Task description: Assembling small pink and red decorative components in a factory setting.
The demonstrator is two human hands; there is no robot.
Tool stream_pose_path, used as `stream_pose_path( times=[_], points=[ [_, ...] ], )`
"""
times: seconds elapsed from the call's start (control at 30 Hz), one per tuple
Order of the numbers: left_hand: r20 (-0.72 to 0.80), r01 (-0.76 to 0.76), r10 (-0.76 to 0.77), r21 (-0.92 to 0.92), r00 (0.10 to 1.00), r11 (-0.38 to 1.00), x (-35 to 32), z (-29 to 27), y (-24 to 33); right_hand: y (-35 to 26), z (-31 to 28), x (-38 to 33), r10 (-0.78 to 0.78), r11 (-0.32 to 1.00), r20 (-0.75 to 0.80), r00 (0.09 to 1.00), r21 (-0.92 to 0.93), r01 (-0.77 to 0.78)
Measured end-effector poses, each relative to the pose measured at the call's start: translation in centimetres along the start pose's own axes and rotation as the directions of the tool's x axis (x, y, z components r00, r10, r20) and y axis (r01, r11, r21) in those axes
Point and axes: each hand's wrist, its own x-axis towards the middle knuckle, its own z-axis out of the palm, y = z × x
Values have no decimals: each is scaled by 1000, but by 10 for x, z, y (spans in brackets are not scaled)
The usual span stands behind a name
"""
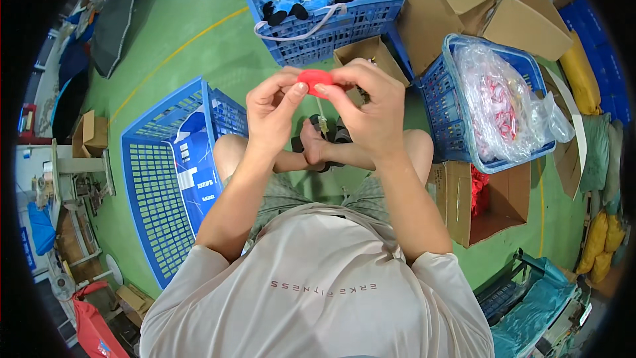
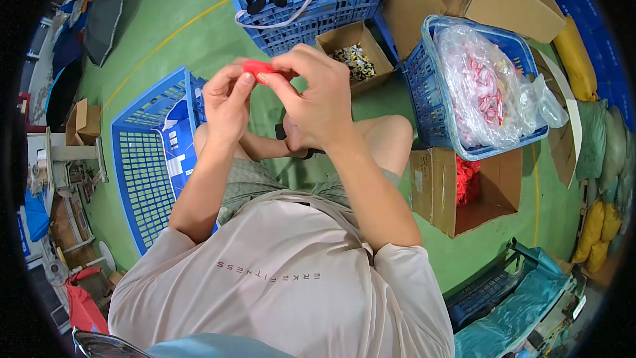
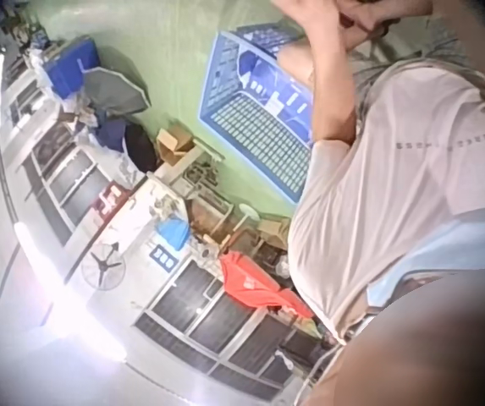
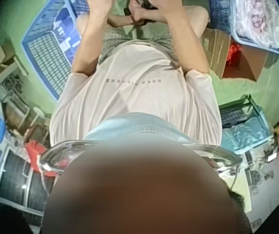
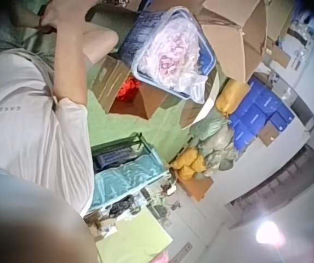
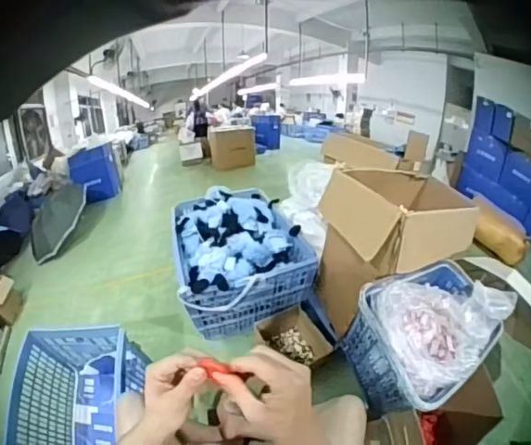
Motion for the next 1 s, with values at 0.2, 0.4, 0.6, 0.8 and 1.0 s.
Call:
stream_pose_path(
  times=[0.2,0.4,0.6,0.8,1.0],
  points=[
    [108,-52,49,20,993,998,11,2,11,-3,-12,3,-50,958,164,985,-272,94],
    [22,25,-23,-96,999,995,3,-24,-15,4,-3,1,-47,967,157,987,-242,84],
    [-46,90,-97,-141,994,986,3,-18,4,-13,4,5,-58,983,95,994,-170,74],
    [-72,73,-97,-282,993,957,4,-14,9,-19,5,11,-103,973,133,986,-193,128],
    [-55,60,-73,-213,996,975,8,-12,1,-18,4,12,-93,967,126,988,-225,120]
  ],
)
